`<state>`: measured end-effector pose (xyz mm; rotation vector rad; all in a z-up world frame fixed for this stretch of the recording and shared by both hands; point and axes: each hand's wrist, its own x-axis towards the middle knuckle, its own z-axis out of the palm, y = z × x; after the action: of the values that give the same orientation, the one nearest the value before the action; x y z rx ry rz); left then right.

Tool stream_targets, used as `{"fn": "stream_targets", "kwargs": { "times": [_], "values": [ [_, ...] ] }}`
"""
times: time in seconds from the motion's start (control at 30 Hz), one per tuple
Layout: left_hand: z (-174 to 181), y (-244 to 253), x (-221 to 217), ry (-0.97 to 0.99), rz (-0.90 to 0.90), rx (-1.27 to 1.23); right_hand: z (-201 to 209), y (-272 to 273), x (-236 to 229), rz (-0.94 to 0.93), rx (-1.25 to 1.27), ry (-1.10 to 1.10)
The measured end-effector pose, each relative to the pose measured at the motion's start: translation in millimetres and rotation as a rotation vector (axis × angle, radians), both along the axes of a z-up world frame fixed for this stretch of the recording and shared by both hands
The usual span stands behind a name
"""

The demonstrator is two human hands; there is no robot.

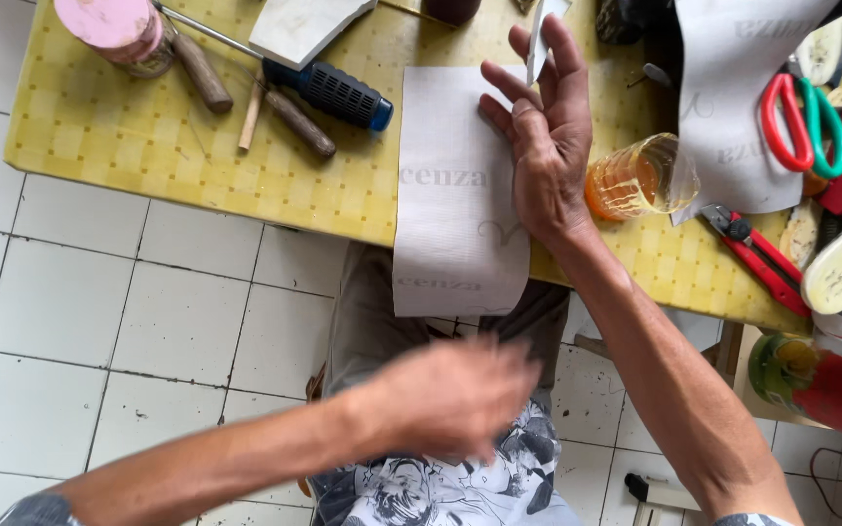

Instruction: The person applies a yellowish adhesive to the bottom of a shoe sole using a small brush. They then apply the same adhesive to a rectangular piece of white paper or fabric, spreading it evenly across the surface.

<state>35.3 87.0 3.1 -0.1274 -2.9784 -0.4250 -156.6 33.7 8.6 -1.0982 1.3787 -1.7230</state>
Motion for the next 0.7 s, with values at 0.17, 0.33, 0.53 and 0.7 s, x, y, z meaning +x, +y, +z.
{"fn": "stream_targets", "kwargs": {
  "times": [0.17, 0.33, 0.53, 0.7],
  "values": [
    [14.7, -47.2, -3.0, 0.343, 0.237, -0.082, -10.0, -3.0, -10.0, 0.041, -0.073, 0.004],
    [-18.1, -25.8, -14.2, 0.151, 0.206, -0.256, -8.0, -0.4, -9.3, 0.065, -0.068, 0.091],
    [-78.0, 6.4, 37.1, -0.489, 0.471, 0.906, -13.0, 0.1, -6.4, 0.055, -0.098, 0.168],
    [-94.4, -24.7, 44.1, 0.266, 0.943, 1.057, -9.8, 0.5, -4.2, 0.078, -0.097, 0.214]
  ]
}}
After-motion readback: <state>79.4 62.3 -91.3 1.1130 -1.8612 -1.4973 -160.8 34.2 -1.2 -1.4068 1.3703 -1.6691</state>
